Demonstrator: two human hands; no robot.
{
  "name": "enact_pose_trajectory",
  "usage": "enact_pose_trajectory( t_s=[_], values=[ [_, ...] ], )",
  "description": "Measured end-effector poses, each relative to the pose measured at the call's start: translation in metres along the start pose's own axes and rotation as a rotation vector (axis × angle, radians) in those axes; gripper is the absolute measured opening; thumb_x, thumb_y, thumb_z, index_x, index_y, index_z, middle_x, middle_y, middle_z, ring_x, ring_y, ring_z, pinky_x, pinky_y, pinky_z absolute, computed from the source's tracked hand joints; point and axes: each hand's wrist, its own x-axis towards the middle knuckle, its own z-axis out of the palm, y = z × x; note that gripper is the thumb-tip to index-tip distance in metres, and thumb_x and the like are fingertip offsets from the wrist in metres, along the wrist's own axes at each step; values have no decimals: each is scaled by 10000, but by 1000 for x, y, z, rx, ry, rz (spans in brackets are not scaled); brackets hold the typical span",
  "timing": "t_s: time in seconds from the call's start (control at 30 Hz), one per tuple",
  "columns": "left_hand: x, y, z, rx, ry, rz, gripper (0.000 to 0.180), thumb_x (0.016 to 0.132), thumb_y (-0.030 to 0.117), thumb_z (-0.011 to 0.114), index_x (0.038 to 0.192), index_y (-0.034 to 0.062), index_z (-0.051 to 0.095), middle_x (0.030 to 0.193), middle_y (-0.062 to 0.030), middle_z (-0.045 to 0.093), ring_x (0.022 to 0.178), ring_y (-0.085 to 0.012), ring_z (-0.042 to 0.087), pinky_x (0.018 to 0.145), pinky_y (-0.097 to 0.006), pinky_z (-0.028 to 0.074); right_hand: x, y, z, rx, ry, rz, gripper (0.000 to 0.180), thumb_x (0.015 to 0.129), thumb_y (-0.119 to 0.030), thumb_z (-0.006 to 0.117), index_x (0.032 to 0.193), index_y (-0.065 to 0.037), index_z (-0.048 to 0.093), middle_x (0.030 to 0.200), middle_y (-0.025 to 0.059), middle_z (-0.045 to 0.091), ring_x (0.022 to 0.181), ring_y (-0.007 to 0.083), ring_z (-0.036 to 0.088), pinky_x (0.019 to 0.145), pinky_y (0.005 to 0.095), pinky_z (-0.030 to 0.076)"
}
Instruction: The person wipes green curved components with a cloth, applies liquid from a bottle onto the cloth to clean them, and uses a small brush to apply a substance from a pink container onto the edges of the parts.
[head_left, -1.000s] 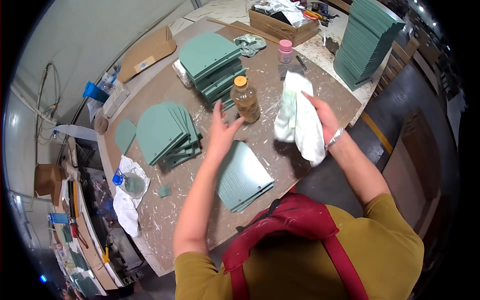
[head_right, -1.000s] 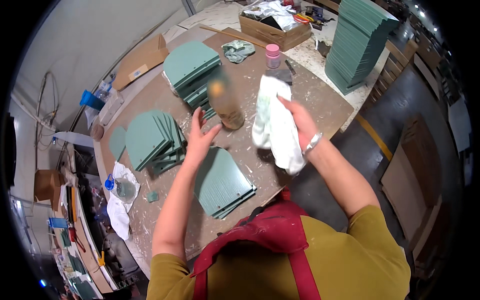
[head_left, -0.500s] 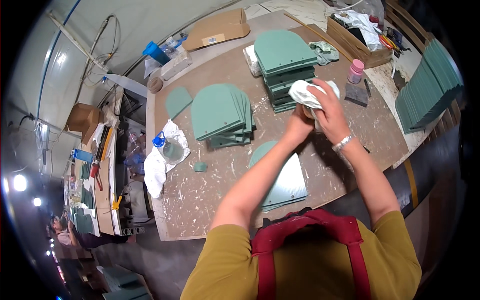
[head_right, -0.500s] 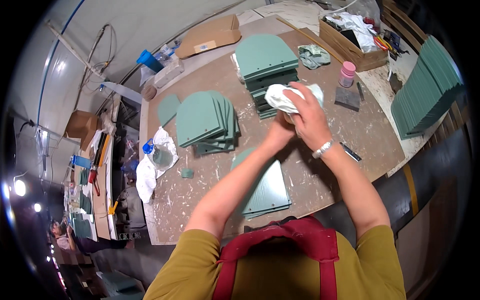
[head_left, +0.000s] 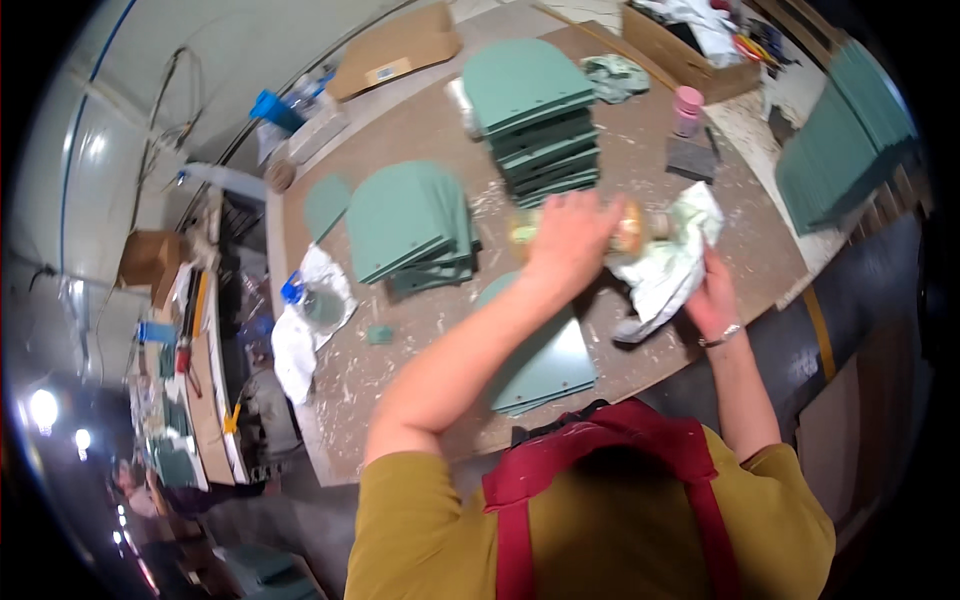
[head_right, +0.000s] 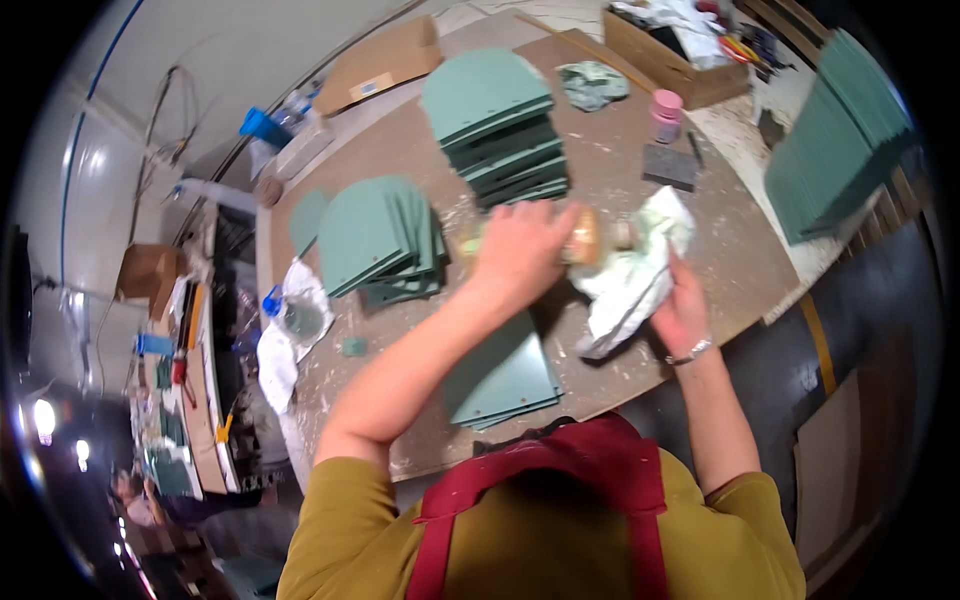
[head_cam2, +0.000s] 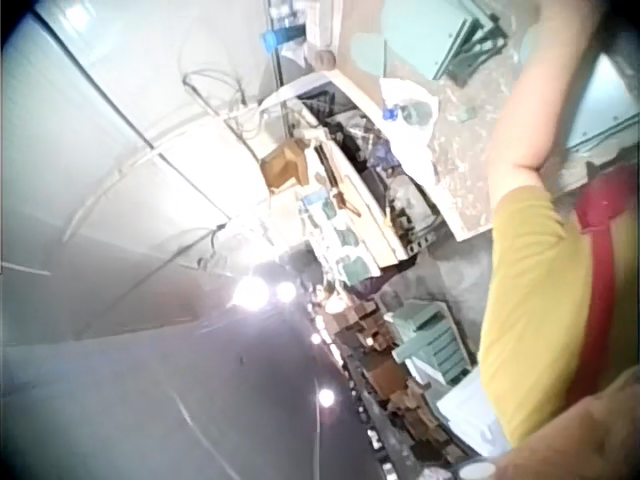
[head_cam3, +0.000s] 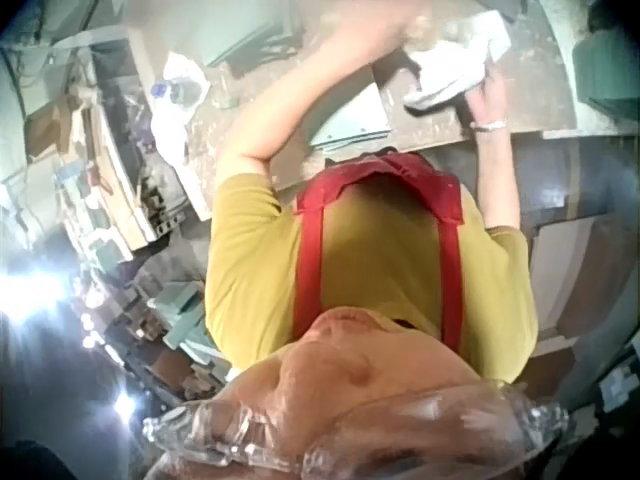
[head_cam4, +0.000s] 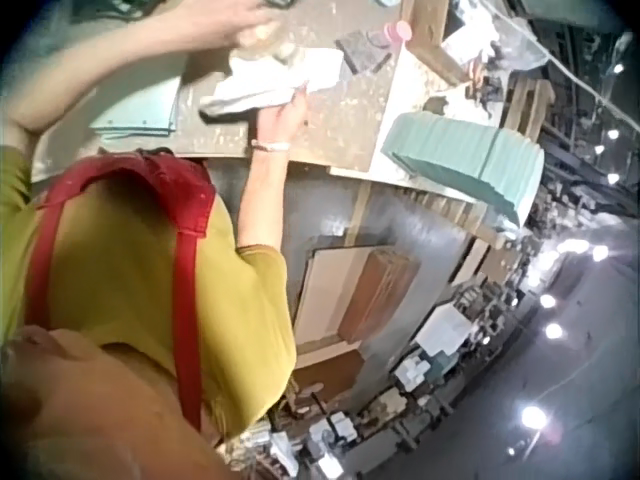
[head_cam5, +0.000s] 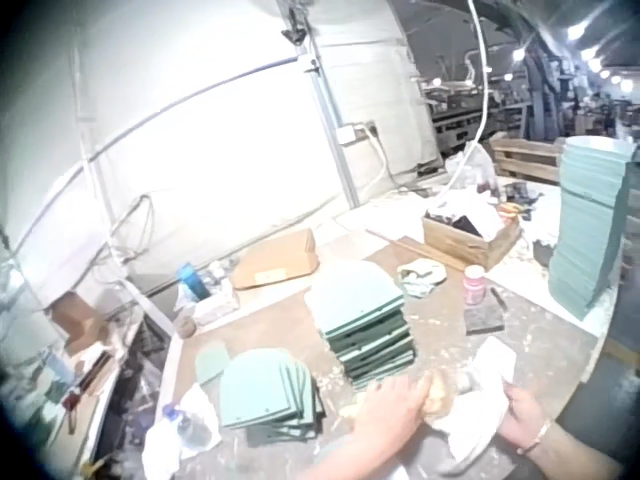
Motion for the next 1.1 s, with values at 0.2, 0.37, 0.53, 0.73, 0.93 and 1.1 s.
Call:
enact_pose_trajectory(
  t_s=[0.2, 0.37, 0.53, 0.73, 0.93, 1.1],
  values=[
    [-13, -7, -38, 260, -60, 54, 555, 684, 157, 709, 1211, 156, 535, 902, -45, 563, 862, -242, 571, 712, -389, 418, -1, 8, -12, 119, -58, 120, 382, 987, -217, 488, 1322, -42, 426, 1256, 148, 564, 1158, 301, 560, 1021, 461, 429],
    [-5, 6, -50, 335, -96, 149, 483, 719, 89, 641, 1186, 160, 540, 850, -26, 541, 805, -212, 541, 686, -353, 390, -11, 0, -7, 140, -69, 133, 404, 994, -216, 473, 1351, -43, 395, 1283, 140, 550, 1181, 306, 546, 1034, 468, 417],
    [-3, -2, -49, 400, -123, 167, 483, 720, 62, 645, 1176, 179, 538, 855, -21, 534, 796, -215, 542, 672, -358, 379, -13, -1, -17, 186, -91, 146, 405, 996, -217, 467, 1354, -37, 404, 1300, 144, 543, 1203, 304, 534, 1048, 467, 404],
    [16, 1, -17, -29, -118, 41, 624, 670, 143, 747, 1254, 165, 530, 983, -71, 582, 929, -275, 587, 789, -382, 456, -5, 1, -17, 276, -144, 175, 398, 986, -209, 489, 1331, -20, 431, 1275, 149, 560, 1175, 308, 551, 1034, 471, 421],
    [49, -22, 32, -902, 19, -348, 656, 724, 198, 801, 1269, 39, 473, 1187, -76, 605, 1077, -160, 578, 938, -309, 450, 14, -28, 10, 283, -222, 170, 401, 990, -245, 474, 1305, 2, 464, 1275, 171, 564, 1167, 311, 559, 1047, 453, 418],
    [43, -40, 79, -1151, 39, -475, 785, 688, 177, 828, 1331, 38, 399, 1260, -115, 565, 1130, -227, 569, 992, -352, 434, 7, -4, -13, 229, -114, 186, 426, 991, -249, 469, 1335, 2, 446, 1318, 159, 542, 1201, 303, 538, 1061, 448, 403]
  ],
)
